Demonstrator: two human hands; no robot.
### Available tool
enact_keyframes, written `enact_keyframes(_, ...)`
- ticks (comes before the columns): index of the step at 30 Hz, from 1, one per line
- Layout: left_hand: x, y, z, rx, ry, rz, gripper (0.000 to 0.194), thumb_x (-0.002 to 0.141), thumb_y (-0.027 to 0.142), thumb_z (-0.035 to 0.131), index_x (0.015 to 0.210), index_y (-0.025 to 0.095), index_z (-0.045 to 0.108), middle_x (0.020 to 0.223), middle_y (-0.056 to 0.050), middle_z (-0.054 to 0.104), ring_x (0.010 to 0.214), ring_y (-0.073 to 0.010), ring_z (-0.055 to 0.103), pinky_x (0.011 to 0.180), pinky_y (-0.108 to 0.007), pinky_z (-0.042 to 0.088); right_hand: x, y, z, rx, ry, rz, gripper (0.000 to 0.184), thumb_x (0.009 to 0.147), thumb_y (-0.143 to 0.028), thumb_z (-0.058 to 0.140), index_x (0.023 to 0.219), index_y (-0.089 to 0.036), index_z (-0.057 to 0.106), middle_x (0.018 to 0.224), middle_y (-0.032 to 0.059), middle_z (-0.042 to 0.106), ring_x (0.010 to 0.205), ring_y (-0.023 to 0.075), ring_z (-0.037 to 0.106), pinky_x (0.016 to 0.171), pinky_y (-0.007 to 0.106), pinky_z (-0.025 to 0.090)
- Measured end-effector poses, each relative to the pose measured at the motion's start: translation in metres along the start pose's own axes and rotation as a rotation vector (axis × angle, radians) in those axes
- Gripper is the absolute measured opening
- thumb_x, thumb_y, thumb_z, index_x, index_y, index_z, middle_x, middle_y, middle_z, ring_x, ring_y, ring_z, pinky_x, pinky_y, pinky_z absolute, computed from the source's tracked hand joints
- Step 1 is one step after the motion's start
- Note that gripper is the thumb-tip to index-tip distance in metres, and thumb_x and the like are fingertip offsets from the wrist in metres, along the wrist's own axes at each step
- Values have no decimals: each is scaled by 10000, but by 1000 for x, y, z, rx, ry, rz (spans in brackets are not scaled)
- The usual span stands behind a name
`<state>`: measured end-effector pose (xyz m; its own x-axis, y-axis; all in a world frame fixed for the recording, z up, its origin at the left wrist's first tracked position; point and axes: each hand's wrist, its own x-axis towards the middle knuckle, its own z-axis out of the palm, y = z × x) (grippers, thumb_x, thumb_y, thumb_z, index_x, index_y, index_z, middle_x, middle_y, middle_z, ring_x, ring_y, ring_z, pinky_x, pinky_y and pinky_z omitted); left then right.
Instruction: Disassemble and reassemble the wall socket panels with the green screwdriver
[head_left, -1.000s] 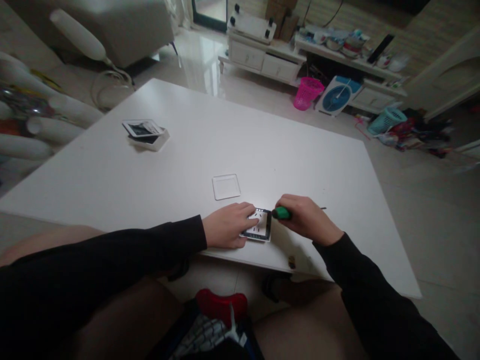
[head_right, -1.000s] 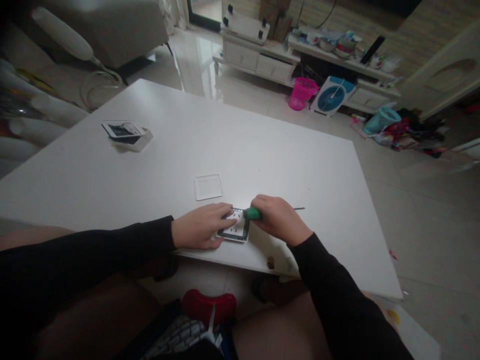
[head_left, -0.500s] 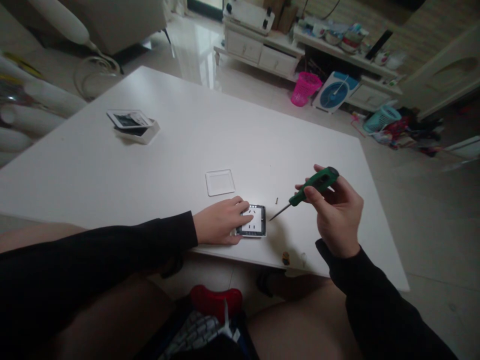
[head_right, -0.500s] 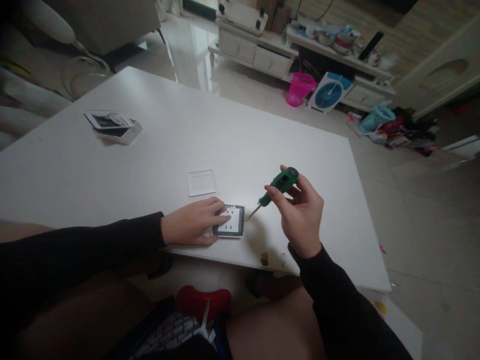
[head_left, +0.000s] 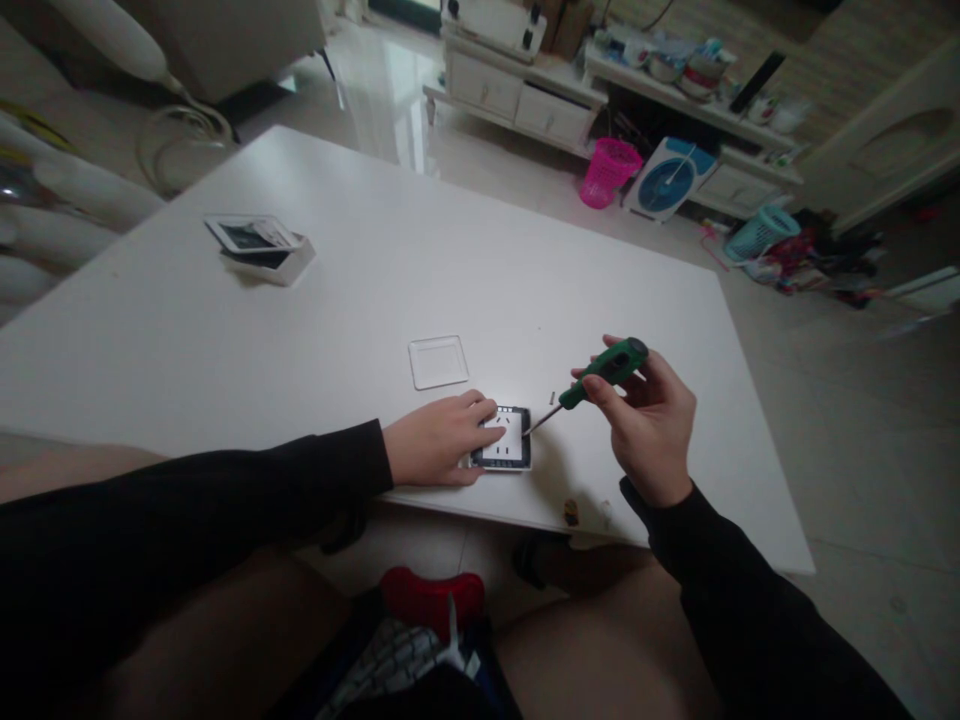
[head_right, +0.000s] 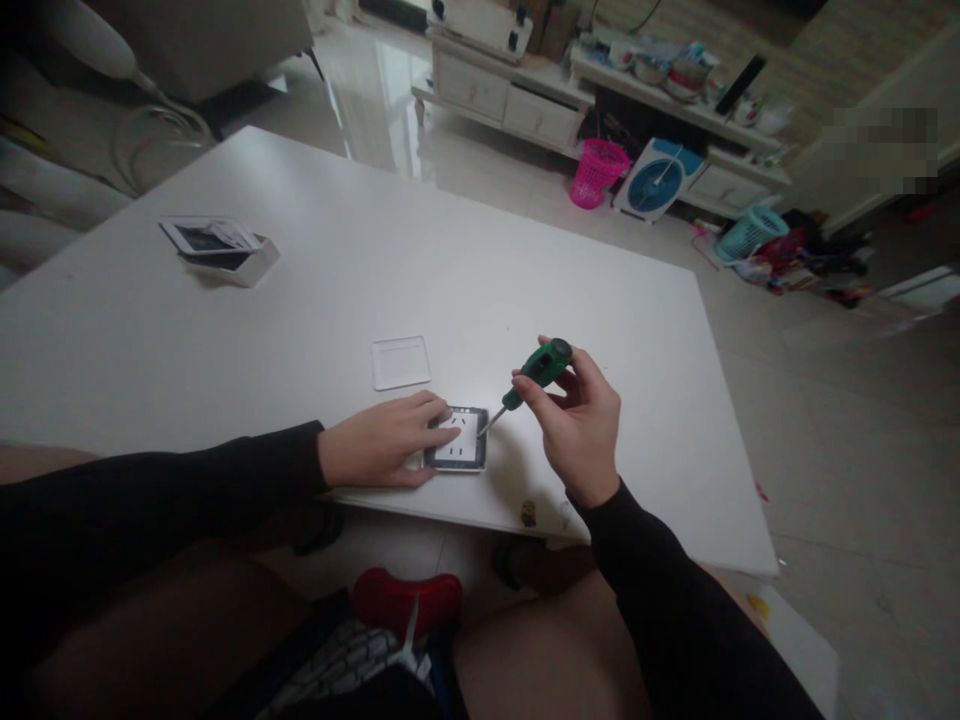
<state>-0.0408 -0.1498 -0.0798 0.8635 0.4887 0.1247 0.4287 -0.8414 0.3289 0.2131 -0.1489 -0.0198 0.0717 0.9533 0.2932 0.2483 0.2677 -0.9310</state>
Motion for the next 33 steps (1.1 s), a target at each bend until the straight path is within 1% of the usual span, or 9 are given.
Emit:
enact_keyframes(5, 0, 0, 0, -4, 13, 2, 355, 893, 341, 700, 1189, 154, 641, 1147, -149, 597, 1040, -304, 546, 890, -421, 511, -1, 1, 0, -65, -30, -40, 430, 853, -361, 836, 1235, -243, 675, 1126, 58, 720, 908, 233, 794, 734, 377, 716)
enact_keyframes(11, 0, 1, -1, 0, 11, 5, 340, 893, 327, 696, 1180, 152, 646, 1132, -147, 594, 1041, -308, 544, 896, -425, 504, -3, -2, 1, -83, -55, -69, 438, 872, -342, 821, 1274, -263, 663, 1065, 34, 706, 906, 227, 785, 727, 365, 714)
enact_keyframes(17, 0, 0, -1, -11, 18, 2, 329, 908, 330, 672, 1186, 158, 640, 1133, -146, 594, 1048, -306, 543, 904, -425, 506, -4, -4, -2, -177, -57, -133, 493, 888, -350, 787, 1362, -317, 657, 1122, 35, 605, 983, 207, 718, 714, 318, 695)
enact_keyframes(19, 0, 0, 0, 1, 5, -3, 329, 909, 337, 670, 1182, 156, 643, 1134, -148, 593, 1044, -303, 541, 905, -421, 505, -4, -4, -2, -206, -60, -149, 567, 890, -334, 778, 1429, -338, 601, 1160, 43, 610, 1021, 218, 700, 726, 329, 689)
enact_keyframes(21, 1, 0, 0, 10, -4, -4, 336, 903, 341, 680, 1180, 154, 645, 1137, -149, 595, 1042, -303, 544, 902, -419, 503, -6, -5, -2, -209, -78, -142, 629, 923, -319, 730, 1506, -352, 495, 1222, 63, 629, 1063, 245, 699, 775, 384, 687)
enact_keyframes(25, 0, 0, 0, -4, 11, -4, 344, 885, 325, 695, 1180, 157, 642, 1143, -150, 600, 1048, -310, 551, 894, -424, 501, -8, -8, 0, -197, -119, -132, 611, 1003, -306, 575, 1547, -383, 308, 1337, 106, 628, 1107, 295, 707, 845, 506, 666)
enact_keyframes(27, 0, 0, 0, -15, 16, -4, 339, 886, 319, 687, 1182, 160, 639, 1139, -146, 599, 1049, -307, 551, 892, -420, 504, -8, -10, 1, -200, -131, -135, 564, 1023, -296, 509, 1528, -393, 279, 1369, 113, 617, 1114, 304, 707, 851, 535, 657)
enact_keyframes(30, 0, 0, 1, -12, 16, -3, 335, 889, 327, 682, 1178, 165, 639, 1133, -143, 597, 1042, -305, 551, 890, -422, 507, -6, -8, 2, -212, -154, -136, 525, 1037, -299, 449, 1511, -392, 242, 1377, 116, 602, 1100, 298, 709, 848, 545, 656)
enact_keyframes(33, 0, 0, 1, 8, -2, -7, 344, 897, 342, 680, 1186, 162, 637, 1149, -148, 592, 1049, -305, 546, 902, -423, 508, -4, -4, 3, -198, -166, -161, 550, 1012, -344, 546, 1472, -392, 248, 1332, 101, 591, 1038, 276, 717, 857, 525, 655)
